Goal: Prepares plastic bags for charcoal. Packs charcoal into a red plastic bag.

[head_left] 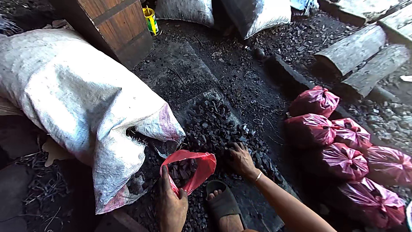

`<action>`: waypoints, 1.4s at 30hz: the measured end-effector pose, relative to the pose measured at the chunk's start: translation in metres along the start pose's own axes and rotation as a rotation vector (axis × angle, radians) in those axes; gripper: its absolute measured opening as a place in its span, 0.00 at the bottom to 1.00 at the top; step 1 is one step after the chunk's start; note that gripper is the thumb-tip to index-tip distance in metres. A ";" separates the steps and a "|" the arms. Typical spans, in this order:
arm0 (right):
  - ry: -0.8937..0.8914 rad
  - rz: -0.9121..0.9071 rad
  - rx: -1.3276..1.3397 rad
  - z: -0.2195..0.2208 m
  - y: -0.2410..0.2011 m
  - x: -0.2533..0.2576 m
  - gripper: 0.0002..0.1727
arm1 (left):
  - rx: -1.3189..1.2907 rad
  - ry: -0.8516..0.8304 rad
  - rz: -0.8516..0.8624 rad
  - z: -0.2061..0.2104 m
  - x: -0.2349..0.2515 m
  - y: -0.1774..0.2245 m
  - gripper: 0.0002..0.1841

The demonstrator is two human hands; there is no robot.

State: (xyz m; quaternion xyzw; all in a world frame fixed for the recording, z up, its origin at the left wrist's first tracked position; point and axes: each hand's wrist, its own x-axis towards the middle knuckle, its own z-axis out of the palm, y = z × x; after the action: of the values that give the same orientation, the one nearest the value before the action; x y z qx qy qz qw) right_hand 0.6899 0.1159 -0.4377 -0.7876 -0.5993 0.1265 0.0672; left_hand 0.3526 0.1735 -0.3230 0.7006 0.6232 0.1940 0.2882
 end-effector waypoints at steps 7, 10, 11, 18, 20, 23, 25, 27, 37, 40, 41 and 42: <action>0.057 -0.139 0.869 -0.101 -0.072 -0.012 0.22 | -0.014 0.001 0.021 0.002 0.006 0.014 0.56; -0.176 -0.324 0.866 -0.094 -0.131 0.001 0.20 | -0.019 -0.009 0.032 0.004 0.007 0.020 0.57; -0.222 -0.369 0.787 -0.078 -0.146 0.011 0.18 | -0.025 -0.004 0.033 0.004 0.006 0.020 0.57; -0.297 -0.231 0.303 -0.053 -0.171 0.045 0.24 | -0.011 -0.010 -0.004 -0.002 0.001 0.009 0.56; -0.173 -0.264 0.461 -0.075 -0.151 0.029 0.19 | -0.027 0.008 -0.011 -0.002 0.006 0.003 0.56; 0.007 -0.140 0.566 -0.095 -0.096 0.008 0.13 | -0.058 0.024 -0.027 -0.005 0.014 0.001 0.54; 0.046 0.023 0.433 -0.094 -0.050 -0.002 0.13 | -0.042 -0.008 0.024 0.001 0.012 0.008 0.55; -0.021 0.156 0.262 -0.084 -0.017 -0.007 0.15 | -0.057 -0.038 0.045 0.003 0.009 0.011 0.55; -0.101 -0.036 -0.037 0.007 -0.013 0.028 0.19 | -0.030 -0.016 -0.026 -0.006 0.010 0.005 0.56; -0.069 -0.009 0.044 -0.002 -0.004 0.027 0.19 | -0.026 -0.013 -0.008 -0.005 0.008 0.001 0.57; -0.063 0.019 0.112 -0.011 -0.005 0.025 0.20 | -0.021 -0.016 -0.009 -0.004 0.008 0.001 0.56; -0.063 0.043 0.207 -0.022 -0.009 0.022 0.21 | -0.020 -0.017 -0.013 -0.003 0.009 0.003 0.56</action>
State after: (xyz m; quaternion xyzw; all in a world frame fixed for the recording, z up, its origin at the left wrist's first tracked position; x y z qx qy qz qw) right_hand 0.6930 0.1405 -0.4164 -0.7846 -0.5680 0.2140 0.1265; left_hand 0.3543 0.1824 -0.3195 0.6951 0.6235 0.1925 0.3018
